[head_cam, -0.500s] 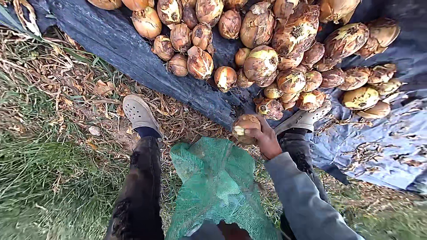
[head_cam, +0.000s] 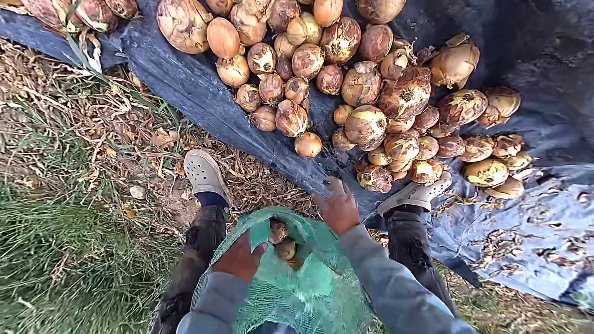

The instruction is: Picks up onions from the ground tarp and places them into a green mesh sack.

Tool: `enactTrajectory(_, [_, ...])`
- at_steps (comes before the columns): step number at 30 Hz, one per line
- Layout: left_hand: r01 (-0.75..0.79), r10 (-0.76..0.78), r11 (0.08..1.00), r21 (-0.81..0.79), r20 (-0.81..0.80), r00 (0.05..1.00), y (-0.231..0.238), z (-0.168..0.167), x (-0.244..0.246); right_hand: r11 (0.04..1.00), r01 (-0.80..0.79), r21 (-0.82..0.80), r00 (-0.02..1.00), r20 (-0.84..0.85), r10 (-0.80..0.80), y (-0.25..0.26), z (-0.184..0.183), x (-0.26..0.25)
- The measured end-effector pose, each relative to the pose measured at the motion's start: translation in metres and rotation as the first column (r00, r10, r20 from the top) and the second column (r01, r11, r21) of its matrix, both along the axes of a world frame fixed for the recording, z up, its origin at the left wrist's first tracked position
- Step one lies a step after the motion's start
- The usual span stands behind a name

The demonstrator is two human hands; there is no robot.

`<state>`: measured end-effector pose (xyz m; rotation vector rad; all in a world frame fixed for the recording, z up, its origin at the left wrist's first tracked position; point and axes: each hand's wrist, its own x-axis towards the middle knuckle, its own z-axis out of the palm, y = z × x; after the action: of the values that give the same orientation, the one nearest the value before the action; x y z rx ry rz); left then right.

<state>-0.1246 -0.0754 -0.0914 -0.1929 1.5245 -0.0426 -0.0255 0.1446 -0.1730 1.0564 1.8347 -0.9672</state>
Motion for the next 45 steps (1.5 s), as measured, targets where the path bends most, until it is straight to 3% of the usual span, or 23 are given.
enactTrajectory(3, [0.029,-0.029,0.999,-0.018,-0.018,0.999,0.002,0.001,-0.007,0.971,-0.108,0.215,0.994,0.03,0.104,0.0,-0.062,-0.07])
enactTrajectory(7, [-0.04,0.037,0.999,-0.027,-0.087,0.996,0.0,0.0,-0.02,0.94,-0.215,0.265,0.968,0.183,0.17,-0.006,-0.111,-0.101])
enactTrajectory(10, [-0.095,0.094,0.996,-0.003,-0.11,0.989,-0.005,0.001,-0.028,0.981,-0.055,0.186,0.997,0.057,0.045,-0.001,-0.072,-0.088])
enactTrajectory(12, [-0.119,0.121,0.993,0.025,-0.112,0.986,-0.004,-0.001,-0.033,0.991,0.132,-0.02,0.98,-0.147,-0.134,-0.005,-0.02,-0.055])
enactTrajectory(13, [-0.133,0.136,0.99,0.035,-0.115,0.984,-0.005,0.0,-0.034,0.972,0.139,-0.187,0.973,-0.155,-0.169,-0.011,0.006,-0.033])
enactTrajectory(14, [-0.142,0.146,0.989,0.042,-0.118,0.982,-0.006,0.0,-0.034,0.928,0.088,-0.361,0.988,-0.084,-0.127,-0.016,0.026,-0.016])
enactTrajectory(16, [-0.143,0.148,0.988,0.051,-0.119,0.982,-0.008,-0.001,-0.036,0.829,-0.137,-0.542,0.984,0.02,0.175,-0.018,0.04,-0.008])
enactTrajectory(18, [-0.144,0.15,0.988,0.061,-0.117,0.982,-0.008,-0.001,-0.037,0.899,-0.2,-0.39,0.975,0.014,0.223,-0.009,0.028,-0.025])
enactTrajectory(20, [-0.153,0.159,0.986,0.065,-0.101,0.982,-0.005,-0.001,-0.037,0.984,-0.172,-0.044,0.982,-0.079,0.169,0.0,-0.007,-0.065])
enactTrajectory(22, [-0.183,0.187,0.981,0.06,-0.08,0.979,-0.001,-0.001,-0.037,0.956,-0.235,0.175,0.965,-0.074,0.251,0.0,-0.045,-0.117])
enactTrajectory(26, [-0.171,0.173,0.985,0.033,-0.069,0.983,-0.001,-0.004,-0.037,0.905,-0.325,0.274,0.945,0.056,0.323,-0.015,-0.099,-0.174])
enactTrajectory(28, [-0.159,0.161,0.987,0.032,-0.081,0.984,-0.001,-0.002,-0.035,0.908,-0.29,0.301,0.956,0.061,0.286,-0.017,-0.1,-0.176])
enactTrajectory(30, [-0.162,0.166,0.986,0.045,-0.101,0.981,-0.001,-0.002,-0.036,0.936,-0.158,0.315,0.978,-0.078,0.191,-0.013,-0.077,-0.158])
enactTrajectory(31, [-0.166,0.17,0.985,0.053,-0.107,0.98,0.0,-0.001,-0.037,0.967,-0.033,0.254,0.974,-0.209,0.088,-0.014,-0.059,-0.142])
enactTrajectory(33, [-0.163,0.169,0.985,0.064,-0.104,0.98,0.002,-0.001,-0.038,0.966,0.237,-0.098,0.902,-0.348,-0.257,-0.027,-0.015,-0.094])
enactTrajectory(35, [-0.155,0.161,0.986,0.066,-0.088,0.983,0.004,0.001,-0.04,0.805,0.395,-0.443,0.874,-0.087,-0.477,-0.054,0.021,-0.029])
enactTrajectory(36, [-0.153,0.158,0.986,0.07,-0.088,0.983,0.005,0.001,-0.042,0.772,0.389,-0.503,0.912,0.093,-0.4,-0.065,0.029,0.001])
enactTrajectory(37, [-0.146,0.151,0.987,0.065,-0.087,0.985,0.005,0.001,-0.043,0.789,0.295,-0.539,0.95,0.254,-0.183,-0.072,0.035,0.027])
enactTrajectory(39, [-0.133,0.137,0.99,0.055,-0.085,0.987,0.006,0.001,-0.047,0.813,-0.017,-0.583,0.828,0.447,0.339,-0.074,0.041,0.051])
enactTrajectory(40, [-0.128,0.132,0.99,0.054,-0.087,0.987,0.006,0.001,-0.048,0.799,-0.133,-0.587,0.741,0.476,0.473,-0.07,0.04,0.052])
enactTrajectory(41, [-0.128,0.133,0.99,0.053,-0.09,0.987,0.005,0.001,-0.049,0.813,-0.195,-0.549,0.726,0.477,0.496,-0.061,0.037,0.046])
enactTrajectory(42, [-0.13,0.134,0.99,0.053,-0.093,0.987,0.003,0.001,-0.05,0.856,-0.226,-0.464,0.779,0.441,0.445,-0.05,0.032,0.033])
enactTrajectory(45, [-0.149,0.156,0.986,0.072,-0.107,0.982,-0.002,0.001,-0.048,0.979,-0.202,-0.03,0.972,0.118,0.204,-0.019,-0.002,-0.035])
